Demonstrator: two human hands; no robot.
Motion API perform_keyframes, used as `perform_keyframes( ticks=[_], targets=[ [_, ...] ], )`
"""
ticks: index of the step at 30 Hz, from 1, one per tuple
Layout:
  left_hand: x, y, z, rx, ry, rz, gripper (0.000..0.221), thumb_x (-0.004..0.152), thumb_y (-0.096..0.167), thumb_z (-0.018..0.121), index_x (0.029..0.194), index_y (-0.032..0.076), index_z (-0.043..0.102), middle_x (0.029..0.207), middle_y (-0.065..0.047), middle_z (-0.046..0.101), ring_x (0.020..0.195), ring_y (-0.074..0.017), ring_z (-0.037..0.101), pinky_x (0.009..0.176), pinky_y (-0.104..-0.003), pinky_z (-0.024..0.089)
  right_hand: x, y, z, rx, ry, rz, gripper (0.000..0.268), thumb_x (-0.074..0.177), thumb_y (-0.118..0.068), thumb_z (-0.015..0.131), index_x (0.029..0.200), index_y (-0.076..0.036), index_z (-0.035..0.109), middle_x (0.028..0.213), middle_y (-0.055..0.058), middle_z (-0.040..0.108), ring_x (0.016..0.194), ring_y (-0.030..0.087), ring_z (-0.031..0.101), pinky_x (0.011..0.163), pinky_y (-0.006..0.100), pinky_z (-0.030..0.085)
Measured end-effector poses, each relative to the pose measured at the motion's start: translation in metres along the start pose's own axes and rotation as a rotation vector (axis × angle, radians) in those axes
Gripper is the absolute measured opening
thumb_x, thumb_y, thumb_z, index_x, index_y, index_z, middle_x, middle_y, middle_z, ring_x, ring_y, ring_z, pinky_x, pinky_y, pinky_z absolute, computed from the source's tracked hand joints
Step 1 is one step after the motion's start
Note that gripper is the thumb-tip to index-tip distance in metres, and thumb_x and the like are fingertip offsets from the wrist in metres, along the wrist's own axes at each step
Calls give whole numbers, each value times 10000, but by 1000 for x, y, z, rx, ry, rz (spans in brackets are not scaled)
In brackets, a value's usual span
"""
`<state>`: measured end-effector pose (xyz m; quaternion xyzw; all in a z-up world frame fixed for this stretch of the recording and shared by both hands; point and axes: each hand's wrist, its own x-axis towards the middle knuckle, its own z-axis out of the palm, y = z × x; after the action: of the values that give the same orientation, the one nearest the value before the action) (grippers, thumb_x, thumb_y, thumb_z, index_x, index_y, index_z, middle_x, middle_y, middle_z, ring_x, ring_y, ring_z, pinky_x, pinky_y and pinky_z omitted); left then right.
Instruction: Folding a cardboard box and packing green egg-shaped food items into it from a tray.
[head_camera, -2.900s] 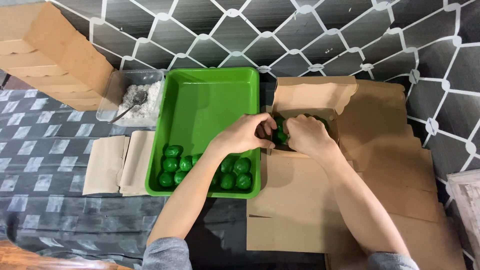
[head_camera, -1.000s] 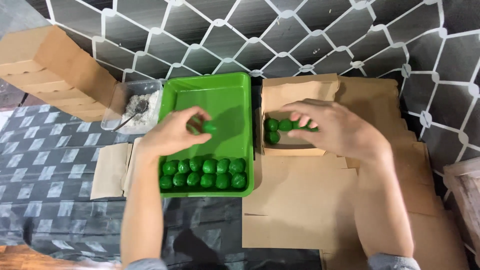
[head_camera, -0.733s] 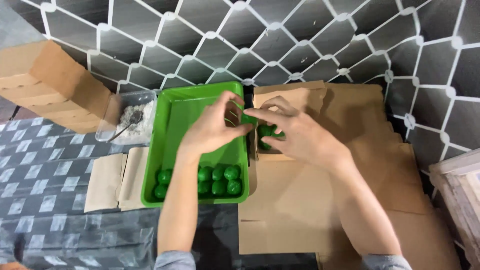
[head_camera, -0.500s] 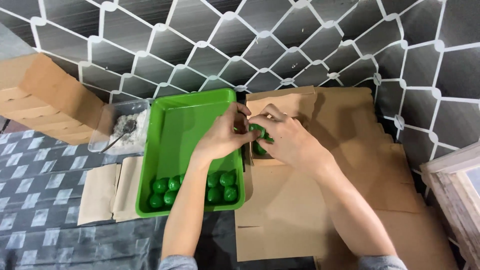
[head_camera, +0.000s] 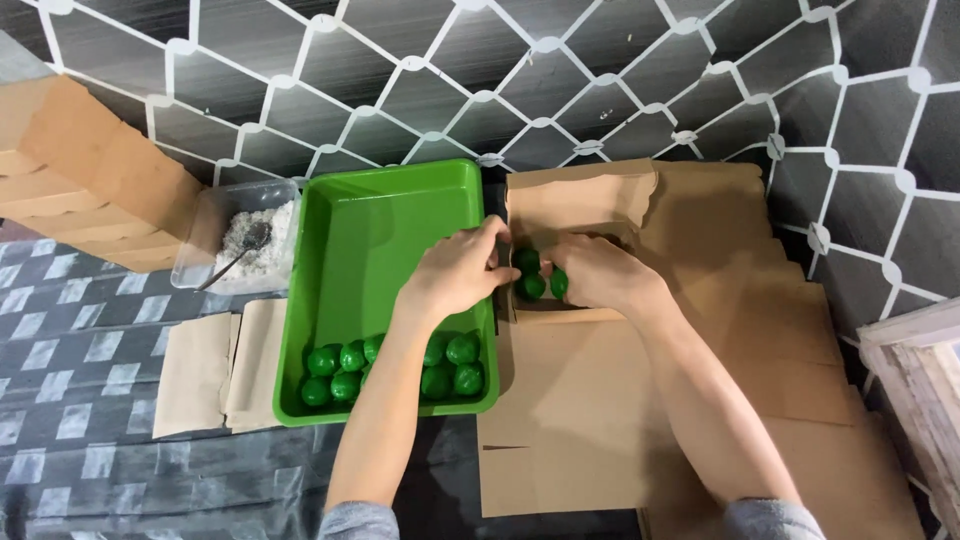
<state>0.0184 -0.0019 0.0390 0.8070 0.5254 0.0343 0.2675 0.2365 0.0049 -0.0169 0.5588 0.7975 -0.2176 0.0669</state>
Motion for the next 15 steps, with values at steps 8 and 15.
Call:
perform_keyframes(
  ticks=[8,15],
  targets=[
    [2,-6,2,130,-65,-35,513,942,373,719,1313,107,486,1058,-133,728,1011,-350,721,926,-558,557,-6,-10,-8,0,-52,6,306,851,-44,707,1154,-64,679,1299,171,560,1004,447,707,845,466,592],
    [0,3,-5,67,-112,-27,596,955,434,688,1368,59,480,1113,-182,727,1077,-381,705,982,-602,523,11,0,4,-60,-33,0,274,872,-124,709,1127,-25,693,1230,154,627,997,432,704,812,508,595]
  ],
)
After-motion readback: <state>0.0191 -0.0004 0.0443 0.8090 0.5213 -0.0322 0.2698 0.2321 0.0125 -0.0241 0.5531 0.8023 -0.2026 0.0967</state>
